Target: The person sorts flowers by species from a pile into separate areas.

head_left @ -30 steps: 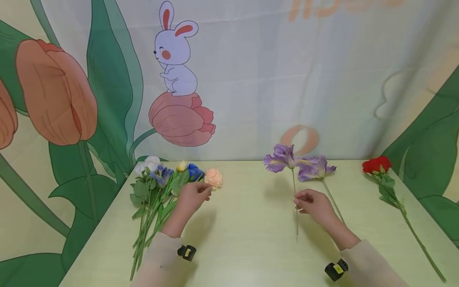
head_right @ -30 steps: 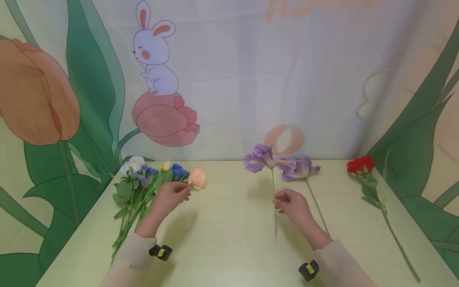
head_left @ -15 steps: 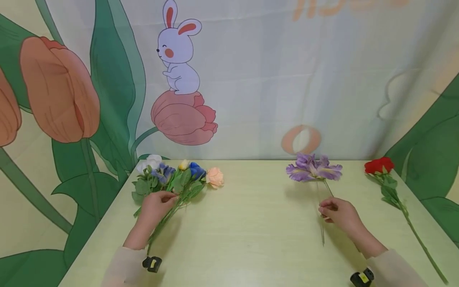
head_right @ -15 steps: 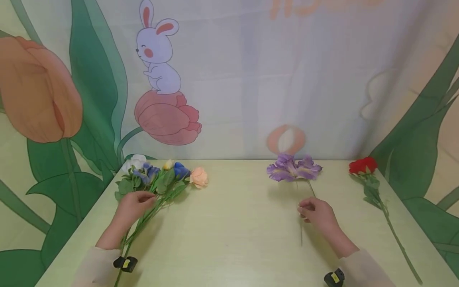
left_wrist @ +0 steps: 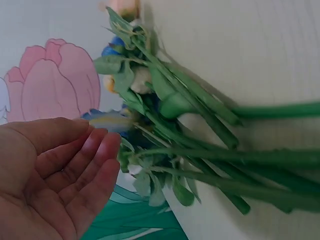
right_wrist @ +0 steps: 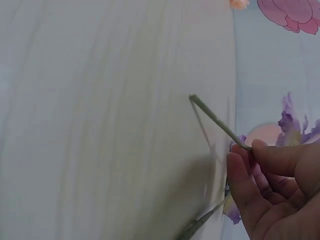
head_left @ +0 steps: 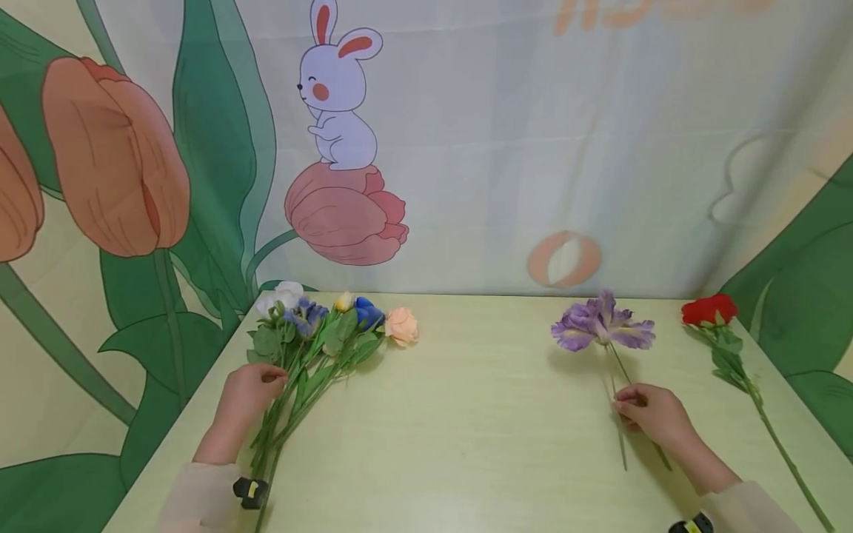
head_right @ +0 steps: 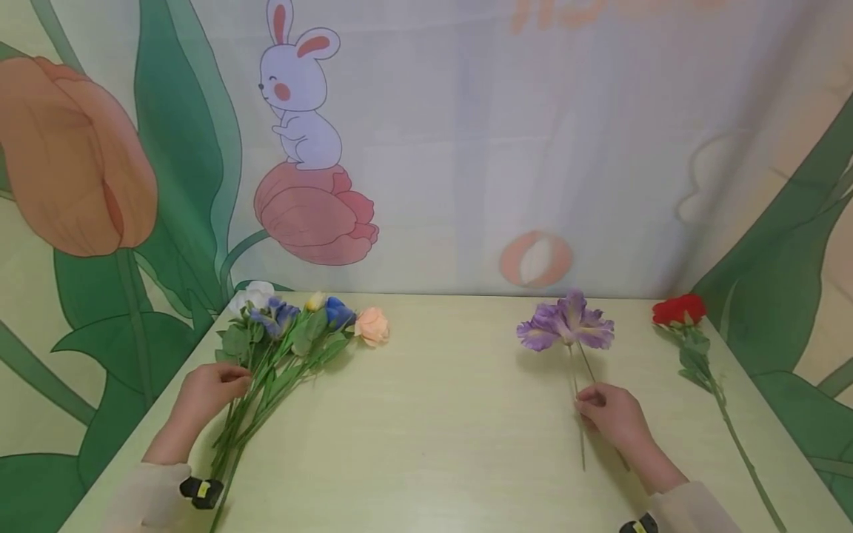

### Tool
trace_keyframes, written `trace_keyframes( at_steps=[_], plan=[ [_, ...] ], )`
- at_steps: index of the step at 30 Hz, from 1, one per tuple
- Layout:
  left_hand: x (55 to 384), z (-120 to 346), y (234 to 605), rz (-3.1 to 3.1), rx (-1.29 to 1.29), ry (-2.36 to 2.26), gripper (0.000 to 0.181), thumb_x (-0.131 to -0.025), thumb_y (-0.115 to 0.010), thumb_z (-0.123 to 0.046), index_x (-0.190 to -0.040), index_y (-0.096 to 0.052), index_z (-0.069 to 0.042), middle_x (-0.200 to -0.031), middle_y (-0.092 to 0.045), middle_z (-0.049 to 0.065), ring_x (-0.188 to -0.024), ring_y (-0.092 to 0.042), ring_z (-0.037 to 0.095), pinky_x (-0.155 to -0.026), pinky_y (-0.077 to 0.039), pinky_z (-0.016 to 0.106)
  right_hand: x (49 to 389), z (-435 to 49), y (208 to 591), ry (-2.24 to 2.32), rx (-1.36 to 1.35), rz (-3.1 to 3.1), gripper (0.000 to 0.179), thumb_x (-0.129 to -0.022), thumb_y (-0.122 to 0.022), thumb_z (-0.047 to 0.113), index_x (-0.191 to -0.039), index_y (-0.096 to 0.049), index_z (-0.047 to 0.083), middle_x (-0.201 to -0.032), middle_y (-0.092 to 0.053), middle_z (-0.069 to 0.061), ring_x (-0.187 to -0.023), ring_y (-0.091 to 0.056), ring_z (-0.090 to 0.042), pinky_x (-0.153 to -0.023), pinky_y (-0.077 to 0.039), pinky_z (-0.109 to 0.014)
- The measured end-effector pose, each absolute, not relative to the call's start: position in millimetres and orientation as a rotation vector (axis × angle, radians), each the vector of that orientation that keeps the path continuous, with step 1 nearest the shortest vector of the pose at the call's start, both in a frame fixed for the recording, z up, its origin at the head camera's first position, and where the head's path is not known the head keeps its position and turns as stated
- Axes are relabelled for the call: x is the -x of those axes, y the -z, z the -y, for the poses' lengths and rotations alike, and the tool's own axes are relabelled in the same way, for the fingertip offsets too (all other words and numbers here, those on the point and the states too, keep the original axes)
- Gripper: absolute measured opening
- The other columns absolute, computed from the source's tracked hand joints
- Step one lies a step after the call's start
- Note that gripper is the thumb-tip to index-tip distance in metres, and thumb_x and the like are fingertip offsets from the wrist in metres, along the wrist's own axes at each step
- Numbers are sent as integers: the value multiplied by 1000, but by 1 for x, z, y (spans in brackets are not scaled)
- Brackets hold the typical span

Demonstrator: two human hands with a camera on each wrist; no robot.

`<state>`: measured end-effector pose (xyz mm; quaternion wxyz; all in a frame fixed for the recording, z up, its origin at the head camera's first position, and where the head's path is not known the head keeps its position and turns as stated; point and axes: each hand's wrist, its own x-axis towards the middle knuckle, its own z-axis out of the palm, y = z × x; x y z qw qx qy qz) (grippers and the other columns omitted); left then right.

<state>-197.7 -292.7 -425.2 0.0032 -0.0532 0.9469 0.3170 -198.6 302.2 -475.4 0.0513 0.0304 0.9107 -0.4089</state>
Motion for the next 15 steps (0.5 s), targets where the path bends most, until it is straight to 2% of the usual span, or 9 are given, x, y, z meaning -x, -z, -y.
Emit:
trace_keyframes(
  at_steps=[5,15],
  plan=[
    [205,302,429,-2950,187,-938,32,-101,-56,-10,-122,-67,12,-115,-71,31,-101,-70,44,-81,-58,49,200,-305,478,1186,-103,-2789,24,-98,-62,4,-110,-65,-16,-88,-73,-17,-70,-63,-10,-59,-56,-25],
    [228,309,436,-2967,185,-803,28,-97,-61,-8,-112,-71,13,-91,-75,24,-80,-70,31,-70,-56,42,200,-309,484,1201,-181,-2706,25,-99,-61,5,-111,-64,-17,-85,-71,-12,-71,-63,-11,-62,-59,-26]
  ],
)
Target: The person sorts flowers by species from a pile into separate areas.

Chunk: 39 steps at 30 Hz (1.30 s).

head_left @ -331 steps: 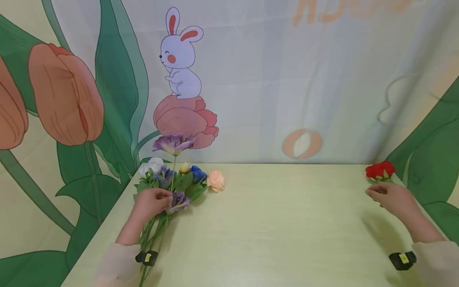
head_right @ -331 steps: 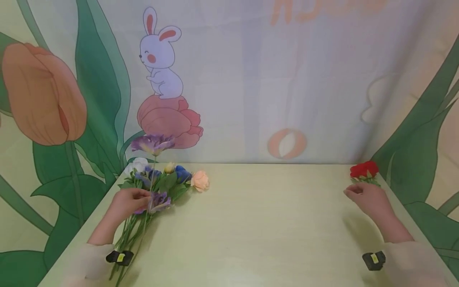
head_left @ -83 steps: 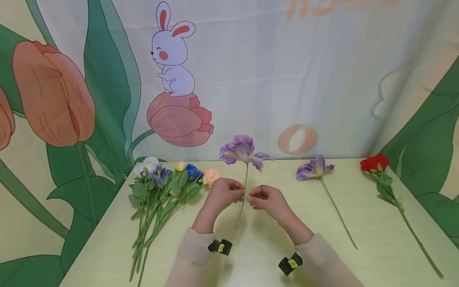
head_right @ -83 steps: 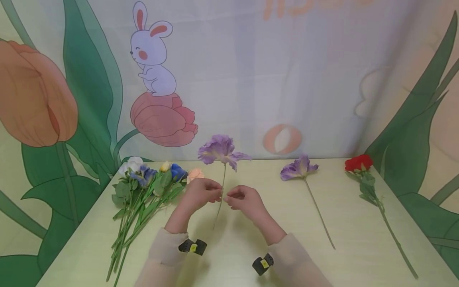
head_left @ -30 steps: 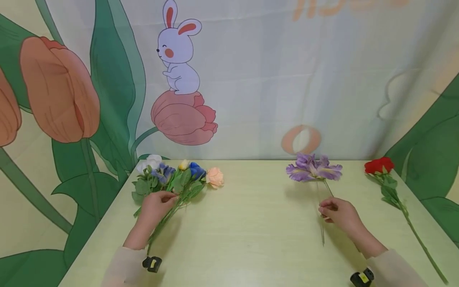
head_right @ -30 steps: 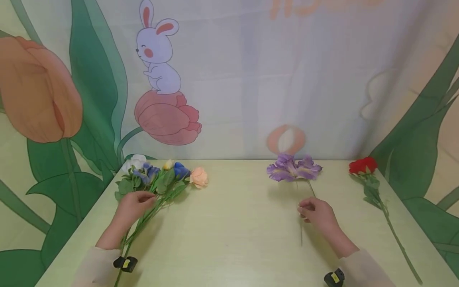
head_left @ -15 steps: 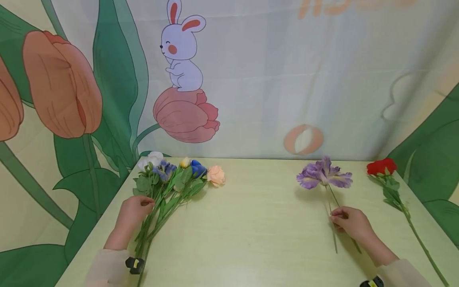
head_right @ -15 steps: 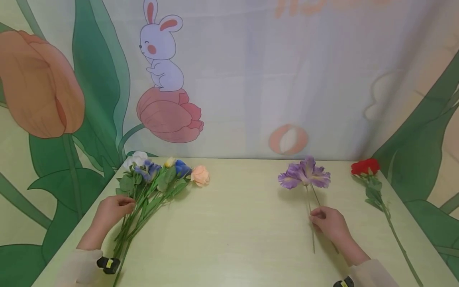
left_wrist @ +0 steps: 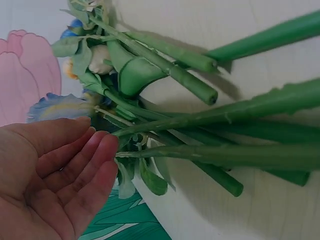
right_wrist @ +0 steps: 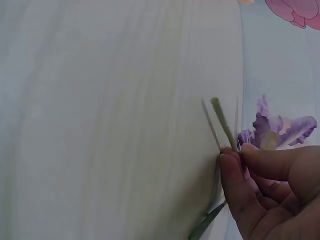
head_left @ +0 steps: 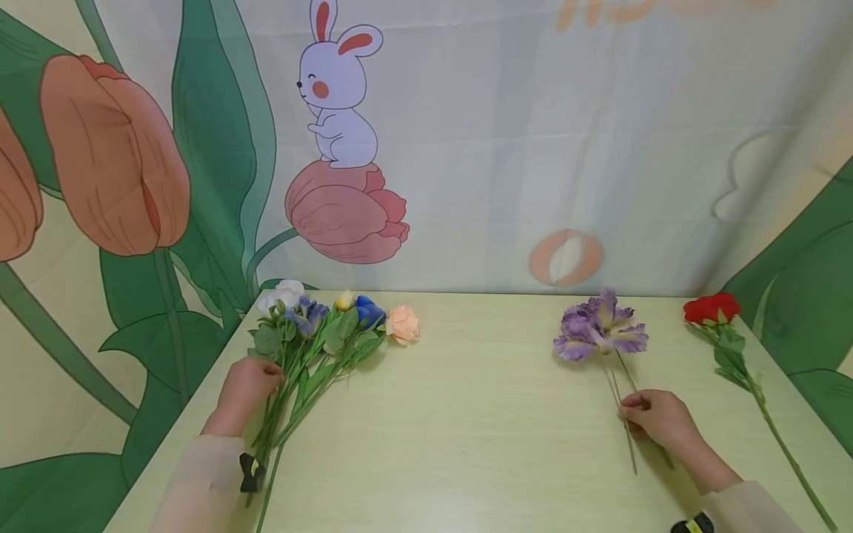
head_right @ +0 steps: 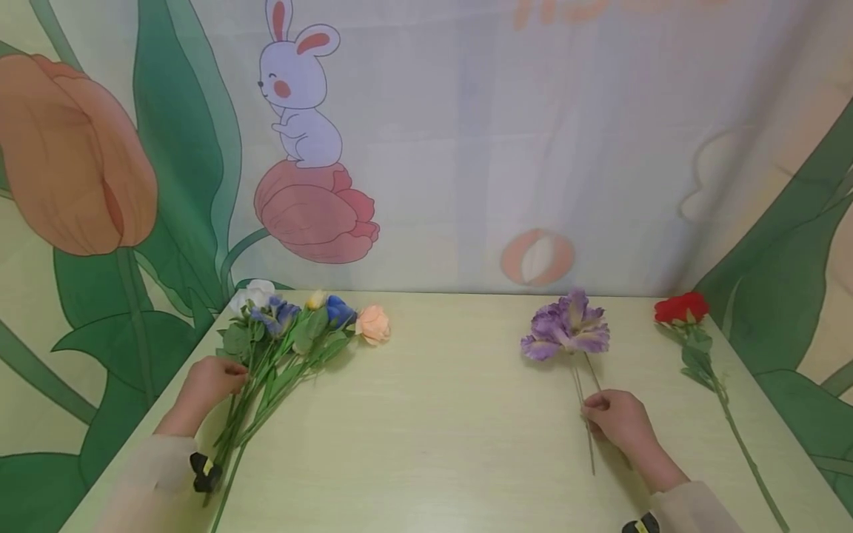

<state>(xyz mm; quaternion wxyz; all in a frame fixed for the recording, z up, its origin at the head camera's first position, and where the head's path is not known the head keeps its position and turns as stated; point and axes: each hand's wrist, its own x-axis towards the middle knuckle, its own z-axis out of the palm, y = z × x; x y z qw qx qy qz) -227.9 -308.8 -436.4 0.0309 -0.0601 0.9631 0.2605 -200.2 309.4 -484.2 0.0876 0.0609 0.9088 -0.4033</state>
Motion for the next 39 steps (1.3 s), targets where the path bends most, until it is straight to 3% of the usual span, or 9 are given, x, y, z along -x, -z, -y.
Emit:
trace_keyframes(
  at_steps=[5,8,10,13,16,20,24,32,39],
  plan=[
    [236,310,439,-2968,157,-761,21,-95,-61,-7,-93,-76,8,-66,-66,9,-65,-60,20,-63,-48,33,199,-310,483,1153,-176,-2719,24,-98,-63,8,-107,-67,-14,-81,-70,-10,-70,-62,-12,-62,-59,-27],
    [241,310,442,-2958,167,-734,21,-93,-60,-5,-79,-73,4,-60,-61,3,-61,-54,16,-61,-44,30,198,-309,482,1105,-162,-2743,23,-98,-63,9,-104,-68,-13,-76,-68,-7,-68,-61,-13,-61,-58,-27],
    [244,309,443,-2949,185,-725,28,-92,-58,-4,-64,-63,-1,-56,-54,0,-57,-48,14,-58,-41,29,198,-308,481,1079,-161,-2755,22,-98,-63,9,-103,-69,-11,-73,-66,-5,-66,-60,-13,-60,-56,-27],
    [247,309,446,-2942,227,-702,37,-91,-55,-3,-56,-45,-12,-55,-44,-1,-55,-42,15,-54,-37,29,198,-308,481,1059,-172,-2759,20,-99,-62,9,-100,-70,-10,-68,-63,-3,-64,-60,-14,-59,-55,-29],
    [249,308,447,-2945,280,-646,37,-91,-53,-4,-58,-41,-15,-60,-45,3,-58,-44,19,-53,-37,31,199,-307,481,1017,-174,-2772,19,-99,-61,9,-97,-70,-8,-64,-60,-3,-61,-60,-14,-57,-53,-30],
    [251,304,444,-2935,332,-574,23,-91,-51,-3,-69,-55,-3,-82,-65,22,-70,-57,27,-58,-48,38,200,-306,480,958,-159,-2805,19,-99,-60,9,-91,-70,-5,-62,-60,-3,-57,-58,-14,-55,-50,-30],
    [254,300,443,-2919,336,-537,19,-92,-50,-3,-88,-65,9,-100,-69,33,-80,-66,36,-64,-54,44,199,-306,479,901,-124,-2838,20,-98,-60,10,-85,-68,-1,-58,-59,-3,-53,-55,-16,-56,-46,-31],
    [257,303,443,-2895,349,-534,26,-91,-57,-9,-101,-67,12,-103,-69,32,-80,-63,34,-65,-53,43,199,-304,476,815,-74,-2882,20,-97,-60,11,-80,-65,2,-55,-57,-2,-50,-52,-15,-56,-42,-31],
    [257,306,444,-2911,327,-604,17,-88,-60,-9,-86,-65,7,-90,-68,26,-73,-58,30,-62,-48,39,198,-305,469,794,-85,-2880,22,-97,-62,13,-77,-63,4,-58,-57,-2,-53,-51,-15,-57,-40,-30]
  ],
)
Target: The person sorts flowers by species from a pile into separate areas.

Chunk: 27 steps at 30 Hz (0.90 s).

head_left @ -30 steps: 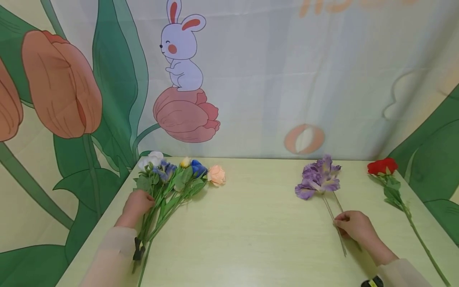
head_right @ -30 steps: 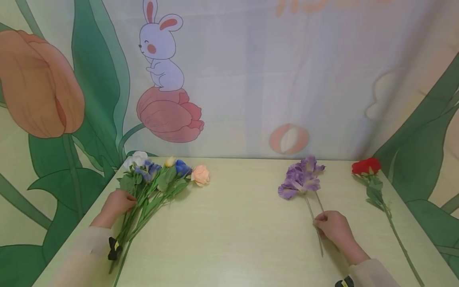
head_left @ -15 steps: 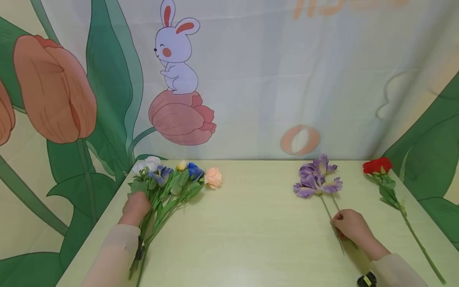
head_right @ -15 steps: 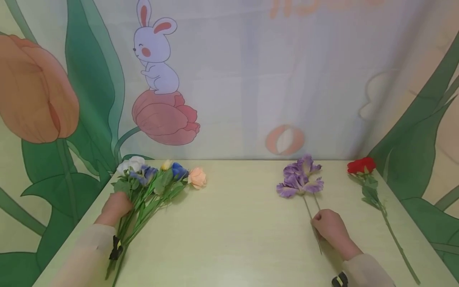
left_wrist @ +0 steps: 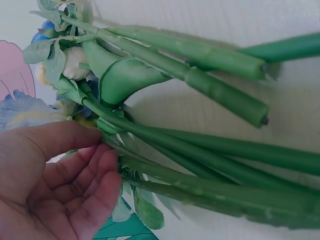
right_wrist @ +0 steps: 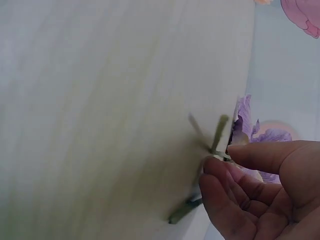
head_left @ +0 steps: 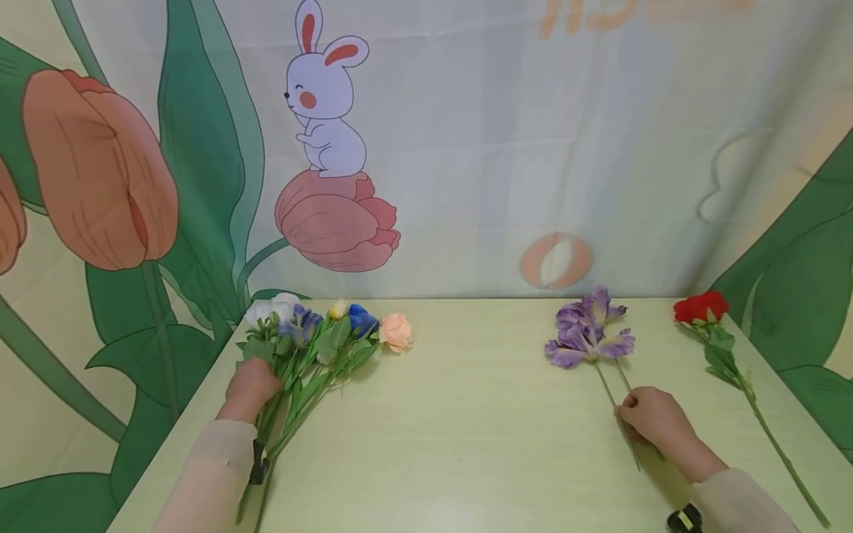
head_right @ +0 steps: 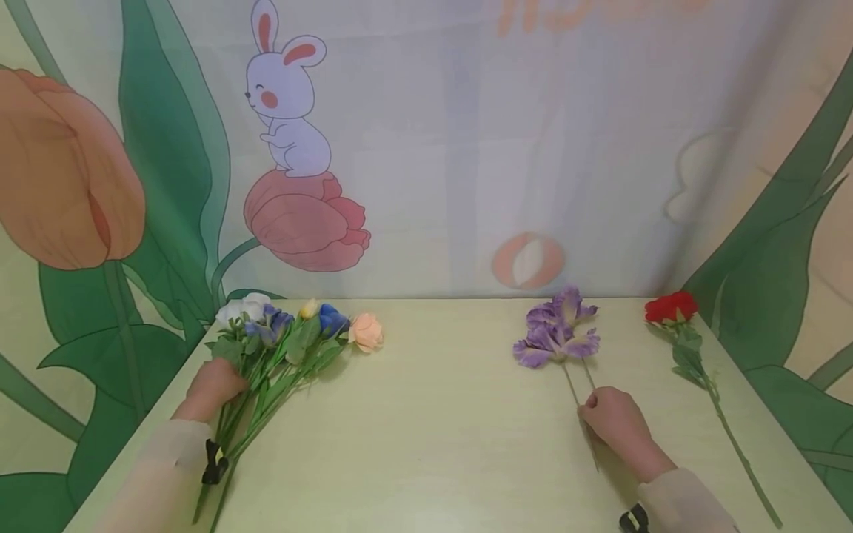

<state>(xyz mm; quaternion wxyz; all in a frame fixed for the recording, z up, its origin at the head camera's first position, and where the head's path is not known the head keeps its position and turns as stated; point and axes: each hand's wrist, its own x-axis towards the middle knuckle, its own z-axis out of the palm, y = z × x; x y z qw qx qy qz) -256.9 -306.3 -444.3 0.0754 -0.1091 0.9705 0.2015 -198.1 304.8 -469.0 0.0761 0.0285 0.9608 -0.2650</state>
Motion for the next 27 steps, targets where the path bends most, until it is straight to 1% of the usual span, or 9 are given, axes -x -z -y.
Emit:
trace_keyframes(
  at_steps=[2,5,7,9,12,15,20,25,27],
  plan=[
    [256,307,446,-2919,310,-622,15,-87,-60,-8,-75,-60,1,-81,-64,20,-70,-56,28,-60,-47,37,199,-305,467,800,-97,-2871,22,-97,-61,13,-79,-64,2,-59,-59,-3,-54,-52,-15,-56,-41,-30],
    [255,309,447,-2924,289,-661,26,-86,-57,-6,-62,-46,-10,-66,-52,8,-63,-49,23,-57,-42,33,200,-306,463,809,-116,-2864,21,-98,-61,12,-83,-65,-1,-62,-62,-4,-57,-55,-15,-56,-43,-30],
    [254,309,447,-2921,274,-689,34,-86,-56,-5,-58,-39,-16,-60,-42,1,-58,-44,19,-55,-38,31,200,-306,461,816,-124,-2860,20,-99,-60,12,-86,-65,-3,-64,-63,-5,-58,-58,-15,-56,-44,-30],
    [253,309,445,-2916,263,-715,38,-86,-53,-4,-57,-35,-19,-56,-34,-3,-55,-38,16,-55,-35,30,201,-306,459,831,-131,-2852,20,-100,-60,12,-89,-65,-5,-65,-63,-6,-59,-60,-15,-56,-46,-30],
    [251,309,441,-2928,238,-743,40,-87,-50,-4,-55,-33,-20,-54,-28,-6,-52,-31,13,-53,-31,28,201,-306,456,864,-146,-2832,21,-100,-59,12,-92,-65,-6,-67,-63,-8,-60,-61,-16,-56,-49,-30],
    [250,308,435,-2961,208,-764,42,-88,-48,-3,-53,-32,-20,-52,-26,-7,-51,-27,11,-52,-28,27,200,-306,454,881,-137,-2830,22,-101,-59,12,-94,-65,-7,-67,-62,-8,-61,-62,-16,-56,-50,-31],
    [252,307,423,-3025,166,-821,46,-91,-49,-5,-51,-33,-21,-48,-28,-8,-49,-24,9,-52,-25,26,202,-307,451,918,-101,-2850,22,-101,-58,13,-95,-64,-7,-65,-61,-6,-60,-62,-16,-56,-48,-30],
    [251,301,411,-3044,148,-946,44,-90,-49,-6,-50,-36,-19,-47,-30,-7,-50,-23,11,-53,-25,27,206,-302,443,1015,-84,-2867,28,-103,-58,18,-102,-64,-9,-73,-66,-8,-62,-64,-16,-58,-52,-30],
    [251,298,406,-3043,136,-980,44,-91,-49,-7,-51,-38,-19,-48,-31,-7,-50,-25,12,-54,-26,29,207,-299,438,1062,-76,-2879,31,-103,-58,19,-106,-64,-11,-79,-68,-12,-65,-65,-16,-60,-54,-30]
  ],
)
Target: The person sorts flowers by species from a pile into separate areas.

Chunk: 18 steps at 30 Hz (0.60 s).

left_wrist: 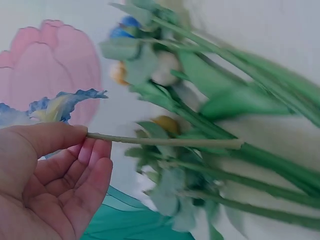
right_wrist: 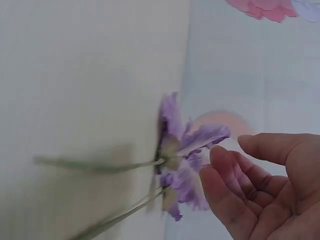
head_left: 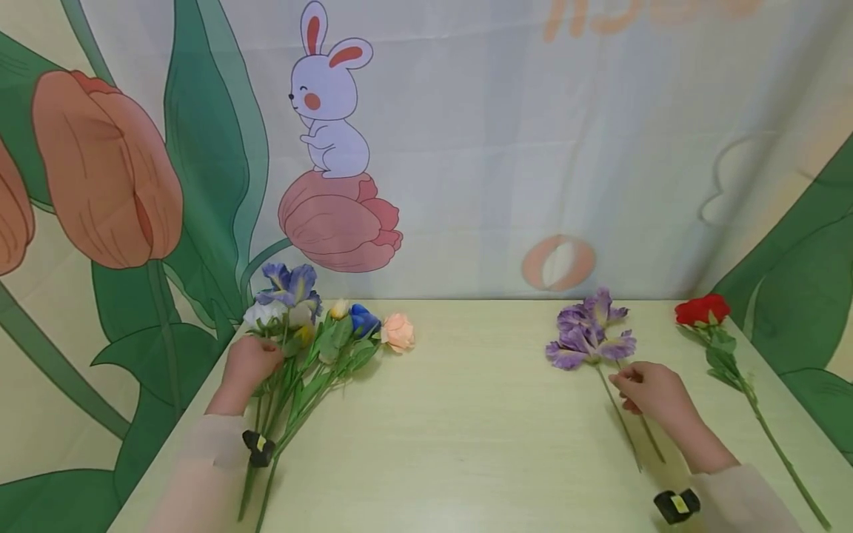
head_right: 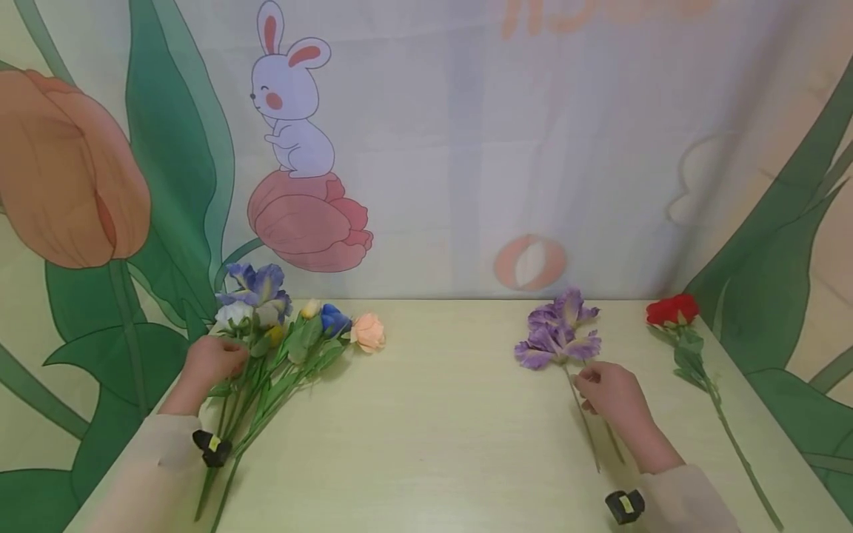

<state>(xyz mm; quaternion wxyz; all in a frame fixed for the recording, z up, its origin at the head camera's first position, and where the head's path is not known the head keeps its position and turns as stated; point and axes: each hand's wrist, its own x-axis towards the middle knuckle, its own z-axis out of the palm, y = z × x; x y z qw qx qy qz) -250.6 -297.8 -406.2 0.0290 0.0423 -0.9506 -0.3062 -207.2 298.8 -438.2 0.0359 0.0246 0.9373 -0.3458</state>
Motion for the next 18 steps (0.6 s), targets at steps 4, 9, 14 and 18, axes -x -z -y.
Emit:
trace_keyframes(
  at_steps=[4,9,14,18],
  plan=[
    [249,289,399,2910,-119,986,41,-97,-53,-11,-56,-52,-10,-51,-44,-3,-53,-36,14,-56,-32,31,208,-286,427,1162,-60,-2900,33,-104,-58,20,-114,-62,-12,-93,-69,-22,-69,-67,-15,-63,-59,-28],
    [243,271,392,2867,-105,1032,31,-100,-60,-17,-97,-75,9,-78,-74,17,-71,-66,26,-64,-50,33,208,-266,418,1267,6,-2901,33,-103,-59,18,-121,-60,-10,-102,-70,-26,-76,-71,-19,-66,-60,-27],
    [235,237,384,2784,-104,1169,28,-100,-62,-17,-104,-75,8,-86,-74,22,-72,-65,22,-64,-47,29,210,-244,415,1353,90,-2880,31,-103,-60,16,-119,-62,-10,-102,-71,-25,-82,-71,-20,-67,-61,-26],
    [233,211,386,2728,-65,1271,27,-99,-63,-15,-108,-75,7,-85,-75,20,-69,-61,14,-66,-47,26,210,-223,416,1414,127,-2852,30,-102,-62,17,-118,-65,-8,-103,-72,-24,-84,-71,-20,-68,-60,-25]
  ],
)
